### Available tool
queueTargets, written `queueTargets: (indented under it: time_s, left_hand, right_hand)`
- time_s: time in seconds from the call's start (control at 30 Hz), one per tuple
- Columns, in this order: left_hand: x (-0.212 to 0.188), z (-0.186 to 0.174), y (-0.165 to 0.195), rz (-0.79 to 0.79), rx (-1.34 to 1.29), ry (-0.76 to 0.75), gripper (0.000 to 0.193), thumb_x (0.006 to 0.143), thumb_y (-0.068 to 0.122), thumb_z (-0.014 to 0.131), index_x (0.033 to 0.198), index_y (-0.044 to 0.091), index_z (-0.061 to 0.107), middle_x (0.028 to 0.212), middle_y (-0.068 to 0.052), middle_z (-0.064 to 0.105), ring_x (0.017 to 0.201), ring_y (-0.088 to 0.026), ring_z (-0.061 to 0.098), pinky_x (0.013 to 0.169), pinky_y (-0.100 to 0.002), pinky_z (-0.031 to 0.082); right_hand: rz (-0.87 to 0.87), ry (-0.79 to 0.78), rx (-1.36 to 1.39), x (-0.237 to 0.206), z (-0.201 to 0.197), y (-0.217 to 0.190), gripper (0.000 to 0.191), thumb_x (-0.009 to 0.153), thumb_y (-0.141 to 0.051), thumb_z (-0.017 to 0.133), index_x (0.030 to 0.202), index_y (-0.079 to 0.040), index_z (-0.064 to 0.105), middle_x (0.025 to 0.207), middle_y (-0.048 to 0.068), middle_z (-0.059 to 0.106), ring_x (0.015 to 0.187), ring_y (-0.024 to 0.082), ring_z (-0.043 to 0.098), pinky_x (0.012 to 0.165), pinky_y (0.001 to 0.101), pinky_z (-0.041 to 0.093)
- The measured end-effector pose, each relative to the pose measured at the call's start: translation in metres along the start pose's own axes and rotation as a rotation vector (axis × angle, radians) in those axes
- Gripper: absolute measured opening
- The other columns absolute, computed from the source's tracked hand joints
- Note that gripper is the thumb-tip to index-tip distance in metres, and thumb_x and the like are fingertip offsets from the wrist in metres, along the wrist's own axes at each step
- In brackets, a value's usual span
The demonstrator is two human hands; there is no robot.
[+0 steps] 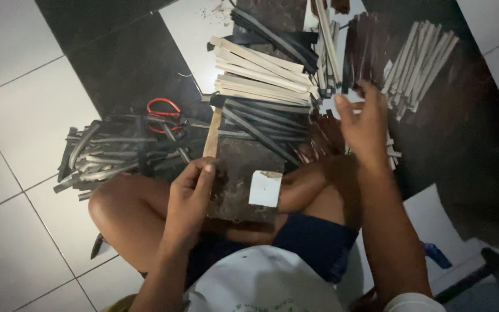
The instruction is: The person sits on the floor and repeatedly rubs thin wooden strips against a fixed abrasive block to smooth their edges. They handle the strips one at a time, flipping them as needed, and place finished pieces into a growing pile.
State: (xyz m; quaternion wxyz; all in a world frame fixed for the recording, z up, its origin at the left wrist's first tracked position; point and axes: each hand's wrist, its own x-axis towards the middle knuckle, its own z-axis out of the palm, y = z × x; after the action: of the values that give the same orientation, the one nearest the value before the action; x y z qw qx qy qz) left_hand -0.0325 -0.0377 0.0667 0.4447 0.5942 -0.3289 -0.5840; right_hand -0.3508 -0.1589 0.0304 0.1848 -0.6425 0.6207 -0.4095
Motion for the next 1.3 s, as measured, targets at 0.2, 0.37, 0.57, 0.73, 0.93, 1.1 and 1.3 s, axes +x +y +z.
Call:
queueTargets:
  time_s: [0.2, 0.37, 0.57, 0.73, 0.93, 1.1, 1.3]
  left_hand:
    - [0.001, -0.017, -0.031, -0.084, -0.096, 0.031, 0.027, 0.103, 0.024, 0.062, 0.114, 0.001, 0.071, 0.089, -0.004, 0.064, 0.075, -0.014, 0.055, 0.064, -0.032, 0.046]
    - [0.0, -0.013, -0.046, 0.416, 0.476, 0.018, 0.021, 0.101, 0.022, 0.066, 0.11, 0.005, 0.076, 0.095, -0.009, 0.075, 0.091, -0.017, 0.068, 0.082, -0.032, 0.054]
    - [0.007, 0.023, -0.05, -0.157, -0.27, -0.38, 0.041, 0.099, 0.022, 0.062, 0.133, -0.002, 0.058, 0.121, -0.014, 0.074, 0.108, -0.022, 0.072, 0.093, -0.035, 0.058]
    - [0.027, 0.029, -0.053, -0.249, -0.683, -0.431, 0.038, 0.1, 0.021, 0.063, 0.133, 0.003, 0.055, 0.122, -0.009, 0.069, 0.106, -0.019, 0.071, 0.091, -0.036, 0.06]
    - [0.048, -0.013, -0.045, -0.015, -0.422, -0.141, 0.02, 0.101, 0.017, 0.068, 0.112, 0.0, 0.064, 0.092, -0.007, 0.07, 0.074, -0.016, 0.067, 0.068, -0.032, 0.056]
    - [0.04, -0.048, -0.04, 0.125, 0.215, 0.048, 0.025, 0.091, 0.018, 0.075, 0.11, 0.002, 0.072, 0.078, 0.0, 0.07, 0.069, -0.008, 0.062, 0.064, -0.026, 0.052]
    - [0.041, -0.052, -0.052, 0.255, 0.449, 0.142, 0.044, 0.08, 0.017, 0.084, 0.119, 0.005, 0.067, 0.078, -0.006, 0.066, 0.062, -0.014, 0.057, 0.062, -0.029, 0.052]
  right_hand:
    - [-0.219, -0.161, -0.204, -0.019, 0.043, -0.025, 0.029, 0.096, -0.015, 0.079, 0.119, -0.004, 0.068, 0.117, 0.021, 0.063, 0.105, 0.038, 0.066, 0.087, 0.0433, 0.054]
    - [-0.186, -0.114, -0.23, -0.028, 0.037, -0.062, 0.017, 0.095, -0.012, 0.079, 0.11, -0.004, 0.073, 0.111, 0.018, 0.067, 0.099, 0.035, 0.069, 0.083, 0.0401, 0.055]
    - [-0.151, -0.141, -0.041, -0.074, 0.009, -0.096, 0.014, 0.097, -0.01, 0.075, 0.107, -0.002, 0.071, 0.103, 0.014, 0.072, 0.089, 0.024, 0.071, 0.076, 0.0334, 0.056]
    - [-0.019, -0.171, 0.089, -0.139, -0.003, -0.088, 0.012, 0.093, -0.009, 0.074, 0.101, -0.003, 0.069, 0.092, 0.007, 0.07, 0.082, 0.016, 0.066, 0.076, 0.0305, 0.053]
    - [0.591, -0.35, 0.567, -0.208, 0.01, -0.049, 0.02, 0.098, -0.016, 0.071, 0.107, 0.001, 0.064, 0.091, 0.004, 0.066, 0.085, 0.014, 0.063, 0.078, 0.0289, 0.052]
    - [0.697, -0.674, 0.383, -0.197, 0.013, -0.032, 0.022, 0.093, -0.019, 0.073, 0.108, -0.003, 0.068, 0.095, 0.005, 0.066, 0.088, 0.013, 0.061, 0.077, 0.03, 0.051]
    - [0.377, -0.785, -0.222, -0.089, 0.011, -0.046, 0.03, 0.095, -0.032, 0.065, 0.117, -0.012, 0.072, 0.112, 0.006, 0.074, 0.102, 0.018, 0.07, 0.087, 0.0346, 0.054]
